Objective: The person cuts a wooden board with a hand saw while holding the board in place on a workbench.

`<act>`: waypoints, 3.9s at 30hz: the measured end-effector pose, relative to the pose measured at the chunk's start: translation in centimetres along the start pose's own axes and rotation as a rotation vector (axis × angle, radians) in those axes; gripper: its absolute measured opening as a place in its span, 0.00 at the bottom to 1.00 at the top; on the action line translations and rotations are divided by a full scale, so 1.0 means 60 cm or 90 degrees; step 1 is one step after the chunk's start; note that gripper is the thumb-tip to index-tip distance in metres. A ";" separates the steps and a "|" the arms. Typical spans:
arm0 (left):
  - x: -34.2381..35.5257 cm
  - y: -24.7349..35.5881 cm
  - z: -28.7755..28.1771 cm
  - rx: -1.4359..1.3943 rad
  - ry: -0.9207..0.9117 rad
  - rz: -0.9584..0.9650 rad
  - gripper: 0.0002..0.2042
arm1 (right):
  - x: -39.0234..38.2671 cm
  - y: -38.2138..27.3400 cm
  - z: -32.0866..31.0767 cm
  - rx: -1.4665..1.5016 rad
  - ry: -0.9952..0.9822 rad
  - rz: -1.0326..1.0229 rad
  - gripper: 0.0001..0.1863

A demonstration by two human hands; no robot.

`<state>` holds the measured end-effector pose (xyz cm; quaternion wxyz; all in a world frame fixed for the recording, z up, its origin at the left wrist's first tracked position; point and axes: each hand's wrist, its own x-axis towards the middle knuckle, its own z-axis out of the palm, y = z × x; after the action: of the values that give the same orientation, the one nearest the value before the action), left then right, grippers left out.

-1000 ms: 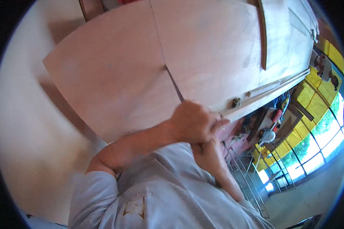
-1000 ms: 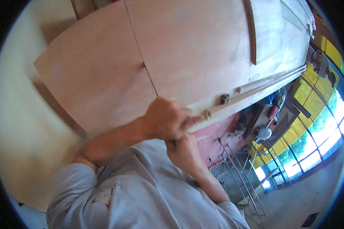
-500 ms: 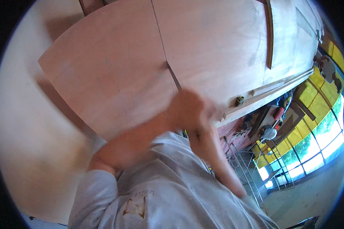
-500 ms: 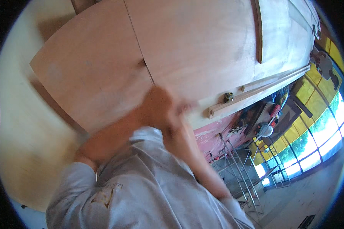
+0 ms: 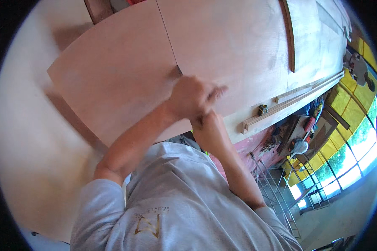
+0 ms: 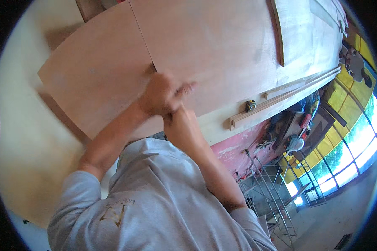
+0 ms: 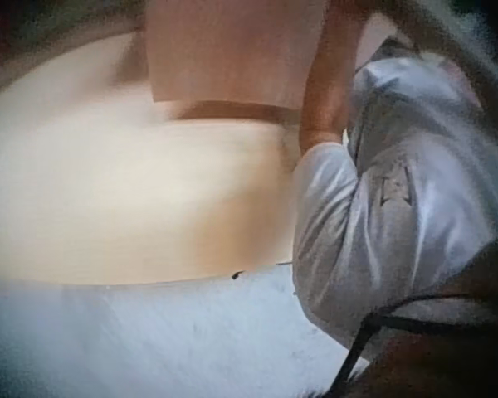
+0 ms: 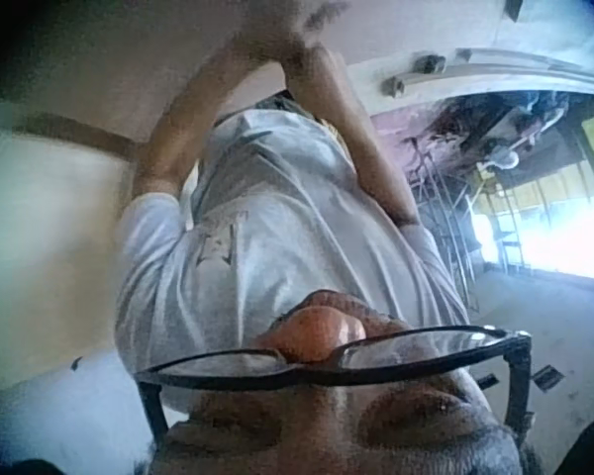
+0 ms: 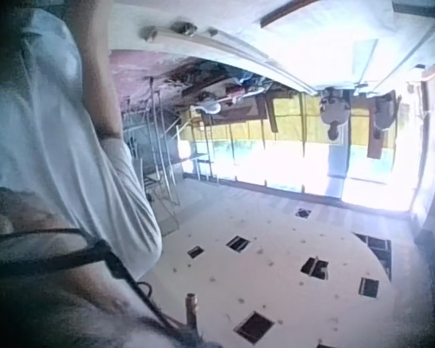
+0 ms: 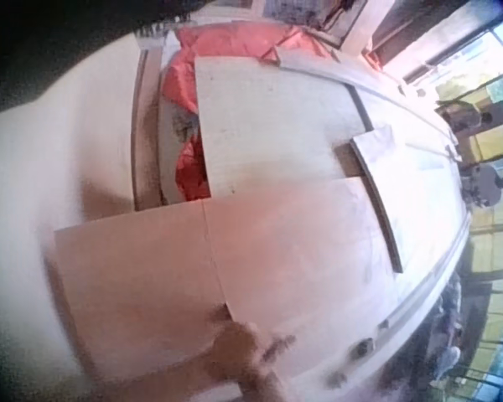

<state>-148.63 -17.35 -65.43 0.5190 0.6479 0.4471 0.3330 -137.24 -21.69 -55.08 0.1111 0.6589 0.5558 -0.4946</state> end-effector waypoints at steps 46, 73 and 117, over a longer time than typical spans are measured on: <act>-0.027 0.023 0.013 -0.060 -0.029 -0.060 0.21 | -0.025 -0.008 -0.023 -0.022 -0.075 0.017 0.11; -0.063 0.147 0.044 -0.112 -0.123 -0.003 0.24 | -0.140 0.005 -0.046 0.016 0.036 -0.089 0.11; -0.088 0.160 0.045 -0.118 -0.098 0.017 0.15 | -0.196 -0.007 -0.048 0.001 0.029 -0.043 0.19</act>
<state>-145.95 -23.85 -56.57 0.6047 0.6267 0.3650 0.3291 -134.81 -26.86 -44.38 0.0809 0.6507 0.5796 -0.4838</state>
